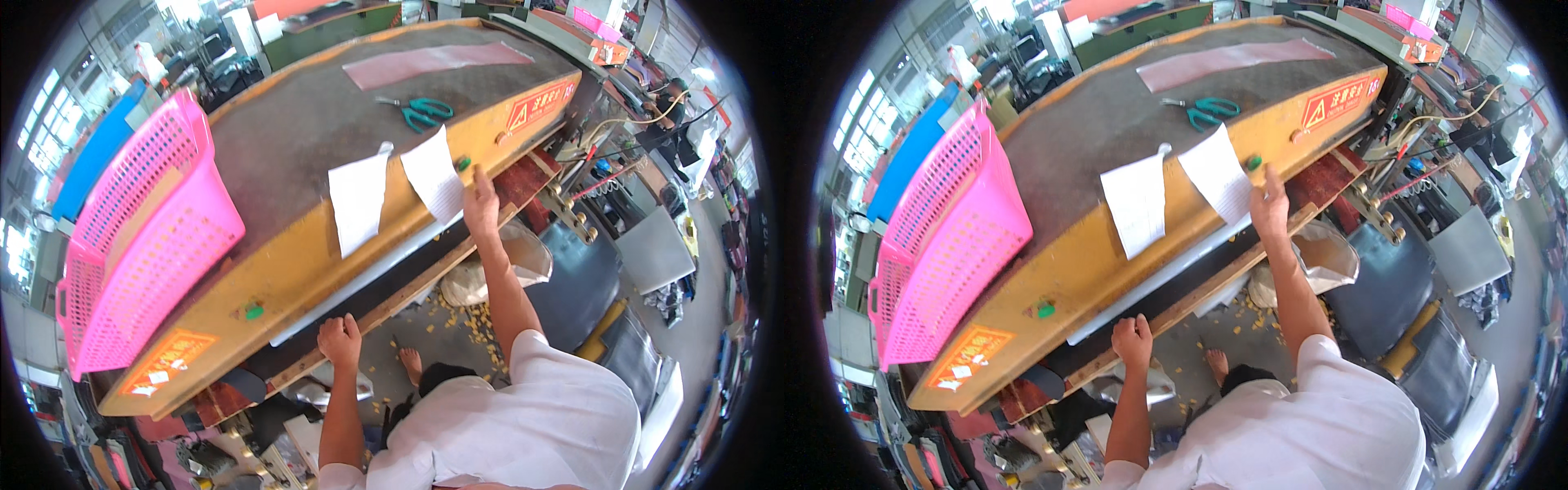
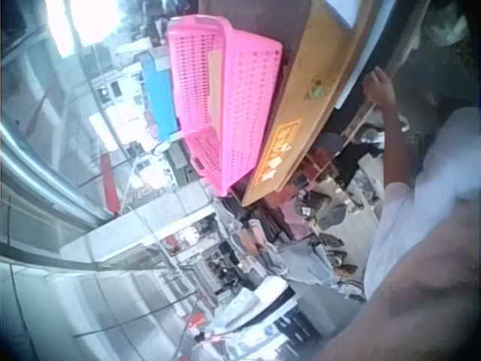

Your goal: The person places a large sheet of dark material on a cutting machine, aligns it, and uses a handheld blade to cut out multiple identical shapes. The cut pieces are removed and set aside as the process repeats.

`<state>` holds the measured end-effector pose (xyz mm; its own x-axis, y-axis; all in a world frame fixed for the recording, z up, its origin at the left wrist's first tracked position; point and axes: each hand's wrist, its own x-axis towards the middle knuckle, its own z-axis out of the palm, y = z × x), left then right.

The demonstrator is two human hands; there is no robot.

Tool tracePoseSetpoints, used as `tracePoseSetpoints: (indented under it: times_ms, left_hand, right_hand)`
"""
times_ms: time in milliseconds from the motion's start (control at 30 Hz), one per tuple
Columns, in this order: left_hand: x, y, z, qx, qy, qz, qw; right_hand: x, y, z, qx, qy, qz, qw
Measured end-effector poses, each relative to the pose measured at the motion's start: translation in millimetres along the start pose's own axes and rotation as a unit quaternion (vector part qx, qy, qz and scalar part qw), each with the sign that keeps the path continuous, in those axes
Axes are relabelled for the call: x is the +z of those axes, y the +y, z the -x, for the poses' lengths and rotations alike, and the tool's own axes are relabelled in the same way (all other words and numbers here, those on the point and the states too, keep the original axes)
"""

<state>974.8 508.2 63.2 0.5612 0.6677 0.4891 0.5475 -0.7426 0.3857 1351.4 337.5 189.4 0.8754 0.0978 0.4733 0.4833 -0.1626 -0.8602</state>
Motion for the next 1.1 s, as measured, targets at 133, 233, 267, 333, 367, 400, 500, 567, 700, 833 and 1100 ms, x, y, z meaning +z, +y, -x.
tracePoseSetpoints:
  times_ms: [133,233,267,333,367,400,500,567,700,833,1100]
  left_hand:
    - [5.3,-1.8,-19.8,0.0,0.021,0.001,1.0]
    - [-0.2,4.2,-22.2,-0.011,0.02,0.007,1.0]
    - [-3.2,5.6,-22.1,-0.014,0.021,0.019,1.0]
    - [-7.0,6.4,-23.5,-0.025,0.021,0.023,0.999]
    - [-8.1,6.0,-24.1,-0.023,0.021,0.022,0.999]
    - [-8.9,5.7,-24.3,-0.023,0.019,0.021,0.999]
    - [-7.7,4.8,-23.6,-0.024,0.02,0.025,0.999]
    - [-5.8,4.8,-21.8,-0.028,0.022,0.026,0.999]
    - [0.0,3.6,-18.1,-0.022,0.037,0.028,0.999]
    - [2.5,5.3,-8.8,-0.023,0.039,0.044,0.998]
    - [-46.0,47.7,74.9,-0.11,-0.03,0.111,0.987]
  right_hand:
    - [0.6,28.6,4.9,0.065,-0.084,-0.07,0.992]
    - [0.6,38.0,49.5,0.076,-0.055,-0.047,0.994]
    - [6.3,36.9,67.6,0.108,-0.103,0.023,0.989]
    - [16.6,30.1,105.0,0.014,-0.175,0.017,0.984]
    - [17.3,27.2,119.0,-0.003,-0.216,0.041,0.976]
    - [19.2,25.2,127.5,-0.071,-0.23,0.088,0.967]
    - [20.9,22.9,140.9,-0.197,-0.269,0.162,0.929]
    - [19.3,26.2,140.7,-0.227,-0.275,0.166,0.919]
    - [20.6,37.2,141.7,-0.217,-0.276,0.157,0.923]
    - [17.2,42.2,149.1,-0.221,-0.275,0.155,0.923]
    - [-47.5,0.4,182.3,-0.005,-0.39,0.135,0.911]
